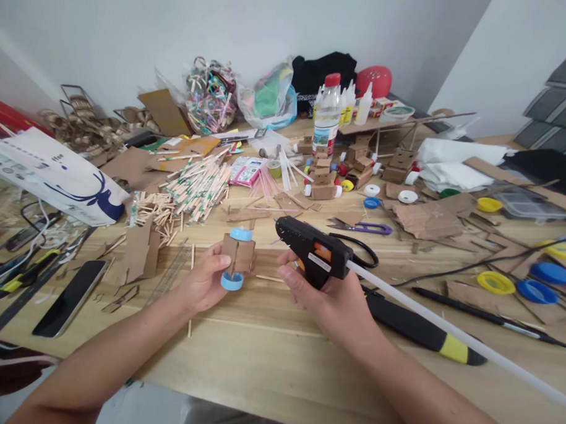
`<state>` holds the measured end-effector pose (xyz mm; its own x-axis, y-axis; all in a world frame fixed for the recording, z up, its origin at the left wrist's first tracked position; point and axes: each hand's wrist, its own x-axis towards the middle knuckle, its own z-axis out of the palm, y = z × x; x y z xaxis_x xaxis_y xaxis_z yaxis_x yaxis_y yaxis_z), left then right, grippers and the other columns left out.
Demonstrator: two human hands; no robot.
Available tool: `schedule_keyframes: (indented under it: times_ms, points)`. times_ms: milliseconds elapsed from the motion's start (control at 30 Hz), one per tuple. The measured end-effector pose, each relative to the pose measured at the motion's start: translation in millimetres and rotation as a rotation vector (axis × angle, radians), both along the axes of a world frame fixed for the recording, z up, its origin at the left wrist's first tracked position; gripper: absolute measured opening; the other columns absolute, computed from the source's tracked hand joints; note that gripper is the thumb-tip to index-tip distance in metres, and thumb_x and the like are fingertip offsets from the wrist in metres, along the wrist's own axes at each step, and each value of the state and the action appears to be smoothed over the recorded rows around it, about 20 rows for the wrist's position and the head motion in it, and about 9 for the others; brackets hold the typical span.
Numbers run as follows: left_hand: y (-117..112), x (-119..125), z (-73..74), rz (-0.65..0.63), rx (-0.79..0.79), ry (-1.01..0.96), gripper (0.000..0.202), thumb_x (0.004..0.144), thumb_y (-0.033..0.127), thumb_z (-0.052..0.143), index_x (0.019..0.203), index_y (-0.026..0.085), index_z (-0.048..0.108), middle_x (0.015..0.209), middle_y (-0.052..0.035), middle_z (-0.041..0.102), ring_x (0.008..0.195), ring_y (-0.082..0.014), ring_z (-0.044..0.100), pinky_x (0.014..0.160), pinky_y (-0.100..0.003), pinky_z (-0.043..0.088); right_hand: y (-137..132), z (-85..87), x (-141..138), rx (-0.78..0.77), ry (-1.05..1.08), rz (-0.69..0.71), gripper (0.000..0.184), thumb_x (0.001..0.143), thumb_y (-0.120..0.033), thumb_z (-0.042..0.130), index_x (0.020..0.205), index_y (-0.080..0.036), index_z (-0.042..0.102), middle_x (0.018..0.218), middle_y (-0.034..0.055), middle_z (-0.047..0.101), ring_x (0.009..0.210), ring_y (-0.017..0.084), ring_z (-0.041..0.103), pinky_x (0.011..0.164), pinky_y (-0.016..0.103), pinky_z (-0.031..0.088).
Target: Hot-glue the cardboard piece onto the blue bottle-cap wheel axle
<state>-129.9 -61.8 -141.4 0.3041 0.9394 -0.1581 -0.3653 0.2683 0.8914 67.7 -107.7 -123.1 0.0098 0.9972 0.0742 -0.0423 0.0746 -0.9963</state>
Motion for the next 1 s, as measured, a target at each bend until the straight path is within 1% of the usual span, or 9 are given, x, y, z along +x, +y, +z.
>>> schedule_keyframes:
  times_ms: [133, 267, 433, 533, 633, 733, 800, 933, 1000]
  points:
    - [-0.6, 0.2, -0.2, -0.024, -0.004, -0.034, 0.038, 0.053, 0.038, 0.090, 0.076, 0.017, 0.068, 0.072, -0.0022, 0.066, 0.063, -0.0151, 0.058, 0.066, -0.033, 0.050, -1.8, 2.2, -2.1, -0.014, -0.010, 0.002, 0.031, 0.084, -0.053, 0.075, 0.088, -0.023, 0.067, 0.060, -0.0042, 0.053, 0.045, 0.010, 0.044, 0.045, 0.027, 0.045]
    - [-0.6, 0.0, 1.5, -0.057, 0.008, -0.046, 0.042, 0.053, 0.043, 0.092, 0.077, 0.017, 0.069, 0.070, -0.0020, 0.066, 0.063, -0.0153, 0.059, 0.068, -0.034, 0.053, -1.6, 2.9, -2.8, 0.002, 0.004, -0.016, 0.032, 0.082, -0.053, 0.076, 0.087, -0.023, 0.067, 0.067, -0.0022, 0.059, 0.046, 0.010, 0.043, 0.046, 0.028, 0.045]
    - [0.3, -0.6, 3.9, -0.076, -0.004, -0.060, 0.051, 0.049, 0.048, 0.096, 0.080, 0.017, 0.071, 0.067, -0.0013, 0.068, 0.061, -0.0145, 0.059, 0.066, -0.033, 0.055, -1.0, 1.0, -1.7, 0.001, -0.019, 0.001, 0.034, 0.083, -0.056, 0.074, 0.089, -0.023, 0.067, 0.057, -0.0047, 0.051, 0.045, 0.011, 0.043, 0.047, 0.029, 0.047]
    - [1.0, -0.6, 5.2, -0.088, -0.024, -0.074, 0.052, 0.047, 0.047, 0.098, 0.079, 0.017, 0.069, 0.065, 0.0006, 0.066, 0.059, -0.0136, 0.060, 0.064, -0.032, 0.055, -0.6, 0.1, -0.8, 0.000, -0.013, 0.007, 0.034, 0.084, -0.056, 0.074, 0.089, -0.023, 0.066, 0.062, -0.0036, 0.055, 0.046, 0.010, 0.042, 0.047, 0.028, 0.047]
    - [1.2, -0.5, 6.1, -0.085, -0.028, -0.077, 0.052, 0.047, 0.046, 0.099, 0.078, 0.017, 0.068, 0.064, 0.0012, 0.065, 0.058, -0.0133, 0.060, 0.063, -0.031, 0.056, 0.1, -0.5, -0.3, 0.006, -0.017, 0.015, 0.036, 0.083, -0.058, 0.075, 0.088, -0.024, 0.065, 0.069, -0.0014, 0.059, 0.046, 0.010, 0.043, 0.046, 0.029, 0.046]
    - [1.8, -0.4, 6.4, -0.072, -0.021, -0.060, 0.050, 0.048, 0.046, 0.098, 0.077, 0.018, 0.068, 0.064, 0.0013, 0.065, 0.059, -0.0134, 0.060, 0.065, -0.031, 0.057, 0.1, -0.3, -0.6, 0.001, -0.009, 0.016, 0.036, 0.081, -0.060, 0.075, 0.087, -0.025, 0.065, 0.066, -0.0026, 0.058, 0.045, 0.011, 0.043, 0.045, 0.029, 0.046]
    - [2.5, -0.5, 6.3, -0.058, -0.013, -0.042, 0.047, 0.049, 0.045, 0.096, 0.076, 0.019, 0.068, 0.065, 0.0007, 0.066, 0.061, -0.0144, 0.061, 0.067, -0.033, 0.058, -0.4, 0.4, -1.0, -0.003, -0.010, 0.010, 0.036, 0.081, -0.059, 0.076, 0.087, -0.025, 0.065, 0.065, -0.0032, 0.056, 0.045, 0.011, 0.044, 0.045, 0.029, 0.046]
    - [3.8, -1.1, 7.0, -0.018, -0.007, -0.008, 0.044, 0.050, 0.044, 0.092, 0.078, 0.019, 0.069, 0.069, -0.0011, 0.069, 0.065, -0.0167, 0.062, 0.071, -0.036, 0.058, -1.7, 2.2, -1.6, -0.007, -0.024, 0.011, 0.034, 0.082, -0.057, 0.075, 0.086, -0.025, 0.064, 0.072, -0.0014, 0.061, 0.046, 0.010, 0.043, 0.046, 0.029, 0.046]
    - [3.7, -1.4, 8.0, -0.007, -0.005, 0.002, 0.043, 0.051, 0.043, 0.091, 0.079, 0.019, 0.069, 0.071, -0.0023, 0.070, 0.066, -0.0177, 0.062, 0.074, -0.038, 0.057, -1.9, 2.5, -1.4, -0.009, -0.020, 0.016, 0.033, 0.083, -0.056, 0.075, 0.086, -0.025, 0.065, 0.070, -0.0017, 0.060, 0.046, 0.010, 0.043, 0.046, 0.028, 0.047]
